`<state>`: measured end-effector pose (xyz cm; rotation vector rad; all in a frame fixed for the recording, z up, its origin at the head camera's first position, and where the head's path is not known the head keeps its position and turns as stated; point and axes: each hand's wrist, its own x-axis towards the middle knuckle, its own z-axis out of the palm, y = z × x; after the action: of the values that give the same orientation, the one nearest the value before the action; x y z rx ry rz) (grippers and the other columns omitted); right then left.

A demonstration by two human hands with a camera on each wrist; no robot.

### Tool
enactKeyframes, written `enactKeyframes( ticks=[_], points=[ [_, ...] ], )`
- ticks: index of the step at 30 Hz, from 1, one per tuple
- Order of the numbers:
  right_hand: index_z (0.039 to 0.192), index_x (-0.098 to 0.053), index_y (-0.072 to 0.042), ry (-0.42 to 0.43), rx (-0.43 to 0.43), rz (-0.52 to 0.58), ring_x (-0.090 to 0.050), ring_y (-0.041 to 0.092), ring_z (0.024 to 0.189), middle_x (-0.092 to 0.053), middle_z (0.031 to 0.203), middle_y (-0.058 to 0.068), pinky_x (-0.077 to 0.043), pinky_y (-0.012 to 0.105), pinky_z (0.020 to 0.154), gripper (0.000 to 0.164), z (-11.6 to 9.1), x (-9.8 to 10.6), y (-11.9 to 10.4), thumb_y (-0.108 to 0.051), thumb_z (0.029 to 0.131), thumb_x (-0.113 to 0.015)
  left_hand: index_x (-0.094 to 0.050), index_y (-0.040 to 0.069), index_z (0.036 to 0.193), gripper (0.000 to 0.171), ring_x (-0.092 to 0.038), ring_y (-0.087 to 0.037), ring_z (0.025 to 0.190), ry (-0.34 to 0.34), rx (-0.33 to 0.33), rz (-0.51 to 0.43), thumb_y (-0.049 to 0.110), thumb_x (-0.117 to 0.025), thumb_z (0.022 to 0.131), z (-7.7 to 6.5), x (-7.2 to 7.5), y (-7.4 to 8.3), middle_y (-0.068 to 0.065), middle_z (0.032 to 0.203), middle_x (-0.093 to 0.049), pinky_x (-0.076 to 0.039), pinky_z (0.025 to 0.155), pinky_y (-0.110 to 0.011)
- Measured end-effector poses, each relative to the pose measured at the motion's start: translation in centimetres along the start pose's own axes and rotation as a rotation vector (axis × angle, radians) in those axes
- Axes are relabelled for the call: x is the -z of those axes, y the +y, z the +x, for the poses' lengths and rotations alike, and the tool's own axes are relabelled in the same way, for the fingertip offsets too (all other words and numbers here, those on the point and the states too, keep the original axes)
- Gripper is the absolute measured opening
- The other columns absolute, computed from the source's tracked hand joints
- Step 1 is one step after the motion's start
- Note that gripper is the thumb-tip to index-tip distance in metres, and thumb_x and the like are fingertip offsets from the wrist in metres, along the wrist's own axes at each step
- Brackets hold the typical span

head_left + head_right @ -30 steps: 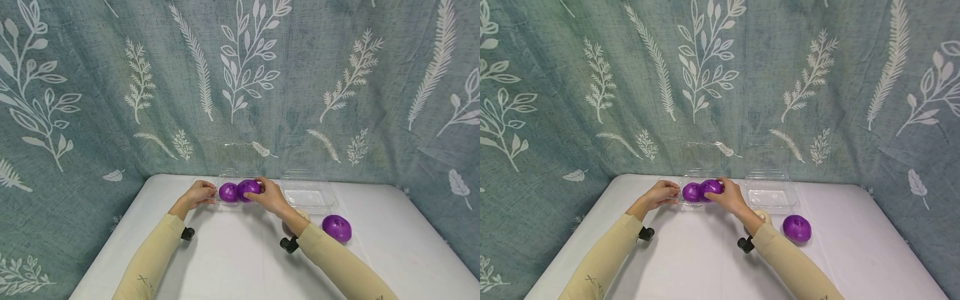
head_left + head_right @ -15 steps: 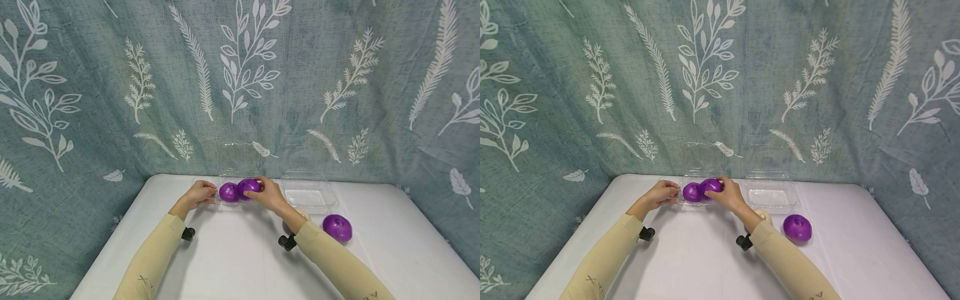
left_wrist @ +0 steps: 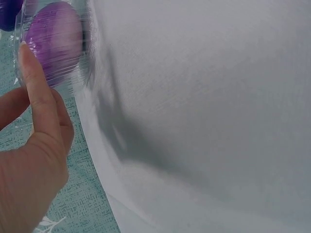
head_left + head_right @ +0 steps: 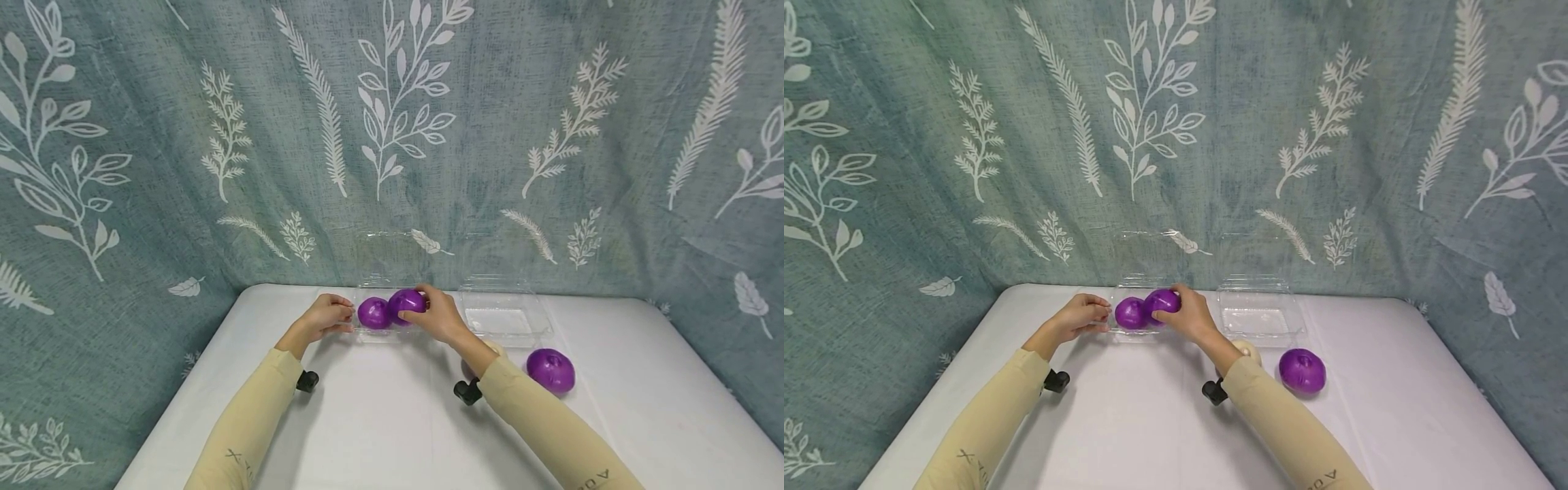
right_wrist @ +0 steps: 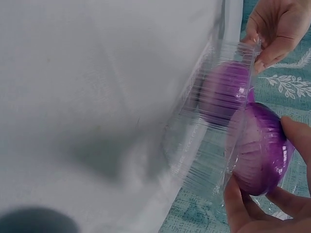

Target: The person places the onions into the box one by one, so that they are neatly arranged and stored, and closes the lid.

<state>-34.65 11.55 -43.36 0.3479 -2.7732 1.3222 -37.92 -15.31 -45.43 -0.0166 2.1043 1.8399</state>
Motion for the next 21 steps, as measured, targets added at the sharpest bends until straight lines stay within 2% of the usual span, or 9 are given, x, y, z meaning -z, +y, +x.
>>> enactKeyframes(
  ticks=[12, 21],
  points=[
    [0.142, -0.053, 0.002, 0.024, 0.043, -0.097, -0.065, 0.038, 0.115, -0.064, 0.129, 0.024, -0.060, 0.047, 0.097, 0.070, 0.2, -0.6, 0.5, -0.026, 0.086, -0.084, -0.053, -0.015, 0.129, 0.030, -0.057, -0.020, 0.087, -0.004, 0.002, -0.002, 0.000, -0.052, 0.103, -0.1, 0.1, -0.1, -0.025, 0.114, -0.056, -0.066, 0.077, -0.032],
    [0.135, -0.057, 0.005, 0.060, 0.119, -0.158, -0.061, 0.042, 0.120, -0.064, 0.130, 0.025, -0.055, 0.052, 0.103, 0.066, 0.3, -1.1, 0.5, -0.021, 0.082, -0.087, -0.053, -0.014, 0.127, 0.028, -0.058, -0.019, 0.085, -0.003, -0.015, -0.012, -0.001, -0.052, 0.103, 0.0, 0.2, -0.3, -0.024, 0.108, -0.057, -0.066, 0.079, -0.034]
  ],
)
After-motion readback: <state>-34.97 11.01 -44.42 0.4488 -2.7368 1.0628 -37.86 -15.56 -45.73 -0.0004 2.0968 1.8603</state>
